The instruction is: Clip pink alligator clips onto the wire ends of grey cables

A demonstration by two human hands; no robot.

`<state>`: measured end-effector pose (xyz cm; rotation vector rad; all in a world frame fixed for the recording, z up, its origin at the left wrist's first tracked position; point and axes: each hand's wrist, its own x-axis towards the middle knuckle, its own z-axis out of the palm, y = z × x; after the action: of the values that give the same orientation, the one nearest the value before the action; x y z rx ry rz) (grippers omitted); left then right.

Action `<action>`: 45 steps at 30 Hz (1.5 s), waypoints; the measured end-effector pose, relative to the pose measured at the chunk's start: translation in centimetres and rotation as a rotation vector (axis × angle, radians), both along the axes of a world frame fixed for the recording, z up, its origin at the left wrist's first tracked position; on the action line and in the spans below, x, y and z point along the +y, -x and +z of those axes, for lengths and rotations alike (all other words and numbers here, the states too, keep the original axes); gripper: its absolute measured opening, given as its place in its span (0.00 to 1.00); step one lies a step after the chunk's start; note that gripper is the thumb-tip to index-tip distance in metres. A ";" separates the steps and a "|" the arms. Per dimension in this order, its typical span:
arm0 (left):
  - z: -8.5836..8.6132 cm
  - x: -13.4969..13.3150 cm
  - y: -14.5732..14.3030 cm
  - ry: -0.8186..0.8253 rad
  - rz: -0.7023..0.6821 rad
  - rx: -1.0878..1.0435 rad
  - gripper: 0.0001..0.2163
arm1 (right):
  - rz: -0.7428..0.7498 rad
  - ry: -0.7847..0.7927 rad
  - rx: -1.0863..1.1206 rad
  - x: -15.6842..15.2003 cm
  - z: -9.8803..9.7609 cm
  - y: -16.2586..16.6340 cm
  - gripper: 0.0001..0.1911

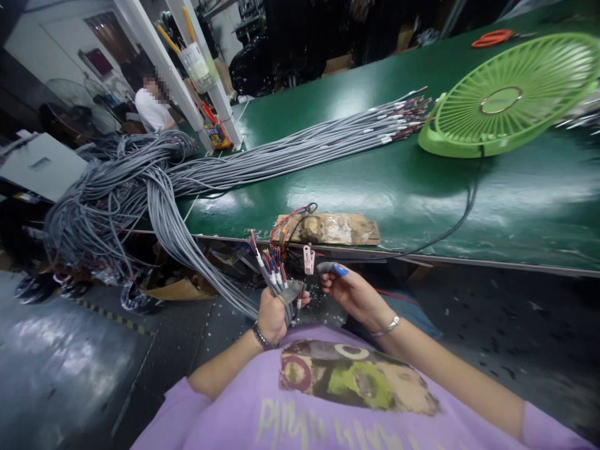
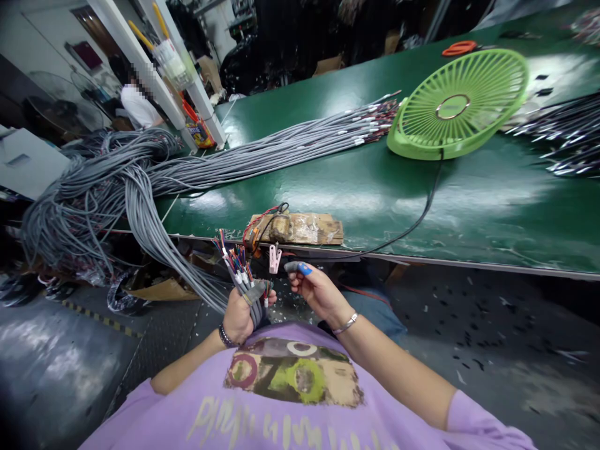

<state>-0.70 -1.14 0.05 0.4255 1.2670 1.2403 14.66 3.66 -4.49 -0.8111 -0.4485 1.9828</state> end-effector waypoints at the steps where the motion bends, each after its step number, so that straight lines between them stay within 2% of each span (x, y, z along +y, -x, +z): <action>1: -0.1 0.0 0.0 0.000 0.003 -0.001 0.23 | -0.001 -0.001 -0.004 0.0 0.0 0.0 0.20; 10: -0.5 0.0 0.0 -0.019 -0.005 -0.008 0.20 | 0.002 -0.043 -0.036 -0.2 0.1 0.0 0.18; 14: -0.5 0.1 0.0 -0.053 -0.003 0.066 0.18 | -0.002 -0.089 -0.155 -0.3 0.4 -0.2 0.19; 16: -0.5 0.1 0.1 -0.042 -0.015 0.100 0.17 | -0.009 -0.175 -0.311 -0.4 0.8 -0.3 0.19; 19: -0.7 -0.1 0.1 -0.022 -0.079 0.114 0.18 | 0.029 -0.406 -0.563 -0.8 1.8 -0.2 0.17; 22: -0.9 -0.3 0.0 -0.037 -0.132 0.148 0.18 | 0.116 -0.552 -0.630 -1.4 2.8 0.5 0.17; 25: -0.9 -0.6 -0.2 -0.080 -0.202 0.201 0.17 | 0.183 -0.542 -0.606 -1.7 3.1 1.5 0.19; 29: -0.5 -0.9 -0.2 -0.113 -0.303 0.256 0.16 | 0.191 -0.523 -0.594 -1.7 3.0 2.1 0.20; 33: -0.4 -1.2 -0.1 -0.084 -0.302 0.233 0.17 | 0.187 -0.396 -0.495 -1.7 3.2 1.8 0.18; 37: -0.7 -1.3 0.0 -0.071 -0.234 0.222 0.20 | 0.160 -0.261 -0.379 -1.9 3.4 1.5 0.18; 41: -0.7 -1.2 0.0 -0.070 -0.209 0.220 0.21 | 0.143 -0.234 -0.367 -1.8 3.4 1.5 0.19; 45: -0.2 -1.0 0.3 -0.119 -0.316 0.290 0.17 | 0.238 -0.288 -0.375 -1.8 3.7 1.6 0.19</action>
<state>-1.01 -2.10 -0.15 0.8826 1.3109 1.0105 13.10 1.83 -0.74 -0.9795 -1.0666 1.9172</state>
